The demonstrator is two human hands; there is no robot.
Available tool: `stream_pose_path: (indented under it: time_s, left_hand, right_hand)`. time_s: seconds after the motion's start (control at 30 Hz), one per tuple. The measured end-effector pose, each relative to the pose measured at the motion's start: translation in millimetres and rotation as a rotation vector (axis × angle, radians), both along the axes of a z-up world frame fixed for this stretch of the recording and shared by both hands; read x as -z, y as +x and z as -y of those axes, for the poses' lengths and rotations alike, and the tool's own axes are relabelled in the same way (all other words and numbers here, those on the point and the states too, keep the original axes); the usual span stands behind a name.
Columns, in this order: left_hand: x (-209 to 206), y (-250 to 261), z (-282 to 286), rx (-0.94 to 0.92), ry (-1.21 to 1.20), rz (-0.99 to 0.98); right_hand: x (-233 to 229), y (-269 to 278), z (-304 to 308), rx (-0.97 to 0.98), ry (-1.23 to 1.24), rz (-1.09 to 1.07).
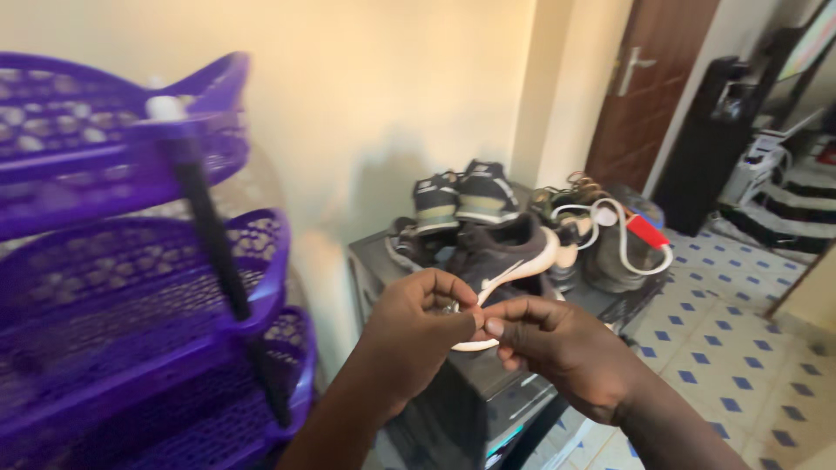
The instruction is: The person removes several pairs of shoes from a purple plastic shoe rack and places them on a nearby surface. Then the person disassembles the rack by detaching the shelves and removing the vertical support poles.
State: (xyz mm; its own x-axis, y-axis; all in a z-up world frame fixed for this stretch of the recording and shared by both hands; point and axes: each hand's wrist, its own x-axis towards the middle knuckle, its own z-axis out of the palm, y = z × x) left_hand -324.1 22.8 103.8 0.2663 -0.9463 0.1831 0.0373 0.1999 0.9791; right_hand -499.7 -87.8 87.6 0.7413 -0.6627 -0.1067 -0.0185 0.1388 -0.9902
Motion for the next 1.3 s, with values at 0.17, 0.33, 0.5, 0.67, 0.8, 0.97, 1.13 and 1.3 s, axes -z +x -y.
stream_pose_path:
  time_s: [0.17,0.33,0.5,0.67,0.8,0.97,1.13,1.3]
  left_hand:
    - [-4.1,-28.2,37.1,0.008,-0.024,-0.091]
    - [2.9,-48.2,71.7,-0.056,-0.05,-0.249]
    - [9.5,-59.7,98.0,-0.176,-0.027,-0.11]
    - [-0.6,-58.2,125.6,-0.191,-0.101,0.005]
    - [-28.1,-34.3,154.7,-0.322,-0.129,0.406]
    - [-37.5,-13.6,199.2,-0.379,-0.049,0.729]
    - [-18.9,-5.6,226.5,-0.375,0.069,1.05]
    - [-14.6,-20.2,222.9,-0.418,0.029,1.089]
  right_hand:
    - [16.5,-17.1,47.3,0.006,0.071,0.134]
    - [40.0,-32.0,91.6,-0.11,0.16,0.188]
    - [56.0,-32.3,114.5,-0.226,0.288,0.267]
    - [37.6,-21.5,126.8,-0.13,0.097,0.155]
    - [21.8,-18.4,139.3,-0.048,-0.01,0.164]
    - [18.2,-30.1,160.5,0.089,0.053,0.078]
    - [28.4,-44.0,175.8,0.126,0.084,0.046]
    - [33.7,-49.0,179.7,0.15,0.11,0.009]
